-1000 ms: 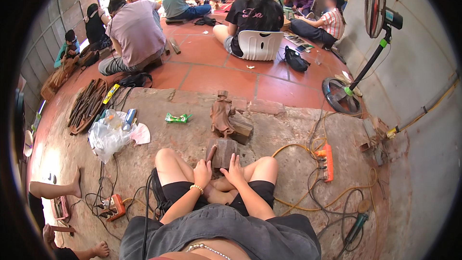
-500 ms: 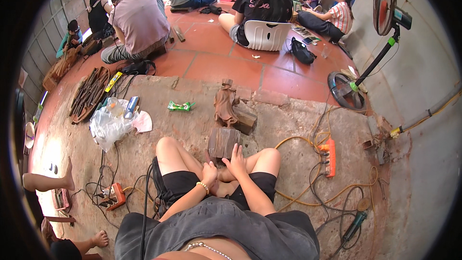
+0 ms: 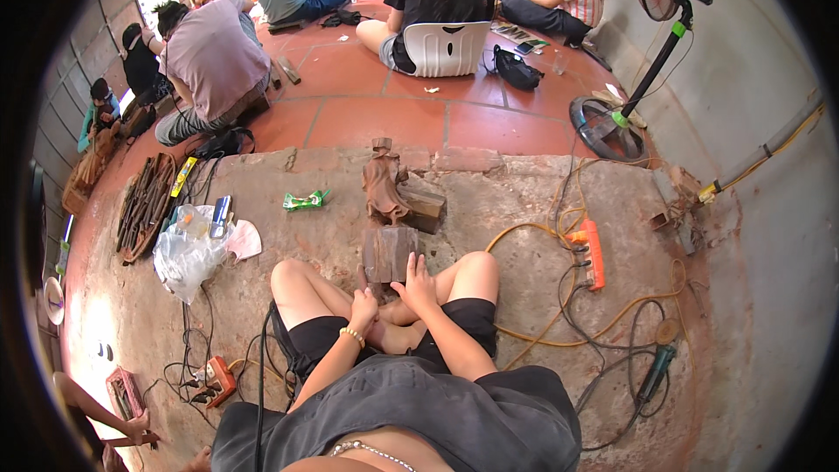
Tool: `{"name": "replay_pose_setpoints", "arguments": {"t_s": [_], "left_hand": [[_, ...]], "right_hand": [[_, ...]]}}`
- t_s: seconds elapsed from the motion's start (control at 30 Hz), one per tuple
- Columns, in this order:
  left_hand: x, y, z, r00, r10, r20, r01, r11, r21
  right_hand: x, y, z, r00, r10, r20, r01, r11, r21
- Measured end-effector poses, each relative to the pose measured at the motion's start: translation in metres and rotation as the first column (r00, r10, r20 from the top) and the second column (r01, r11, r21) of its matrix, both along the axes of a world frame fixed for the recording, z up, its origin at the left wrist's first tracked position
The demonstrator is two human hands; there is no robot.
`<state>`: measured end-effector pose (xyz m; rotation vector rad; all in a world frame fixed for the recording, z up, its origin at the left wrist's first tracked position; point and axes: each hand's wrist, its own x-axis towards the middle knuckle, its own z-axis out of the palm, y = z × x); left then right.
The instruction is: The person sits on the floor and carves a piece of wood using a small knife. They hold the wood with one hand and carefully shape it with the knife, occasionally turning the wood to work on different sides.
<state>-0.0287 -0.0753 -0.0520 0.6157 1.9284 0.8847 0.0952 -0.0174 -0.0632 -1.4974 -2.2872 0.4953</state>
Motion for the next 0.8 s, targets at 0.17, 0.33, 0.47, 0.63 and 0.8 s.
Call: {"name": "replay_pose_setpoints", "arguments": {"t_s": [0.17, 0.33, 0.47, 0.63, 0.8], "left_hand": [[0.003, 0.005, 0.023, 0.999, -0.024, 0.041, 0.025, 0.999, -0.034], [-0.005, 0.009, 0.010, 0.999, -0.046, 0.012, 0.046, 0.999, -0.010], [-0.005, 0.010, -0.002, 0.997, 0.010, 0.078, -0.005, 0.998, -0.067], [0.004, 0.002, -0.003, 0.968, 0.074, 0.241, -0.060, 0.996, -0.067], [0.002, 0.005, 0.001, 0.967, 0.094, 0.238, -0.066, 0.990, -0.123]], "right_hand": [[0.000, -0.001, -0.005, 1.000, 0.001, -0.002, -0.001, 1.000, 0.014], [0.000, -0.001, 0.000, 1.000, -0.023, 0.021, 0.023, 1.000, -0.017], [-0.001, 0.000, -0.004, 1.000, -0.006, 0.002, 0.006, 1.000, -0.019], [0.000, -0.001, 0.004, 0.999, -0.048, -0.019, 0.045, 0.991, -0.129], [-0.003, 0.000, 0.000, 1.000, -0.006, 0.009, 0.007, 0.998, -0.061]]}}
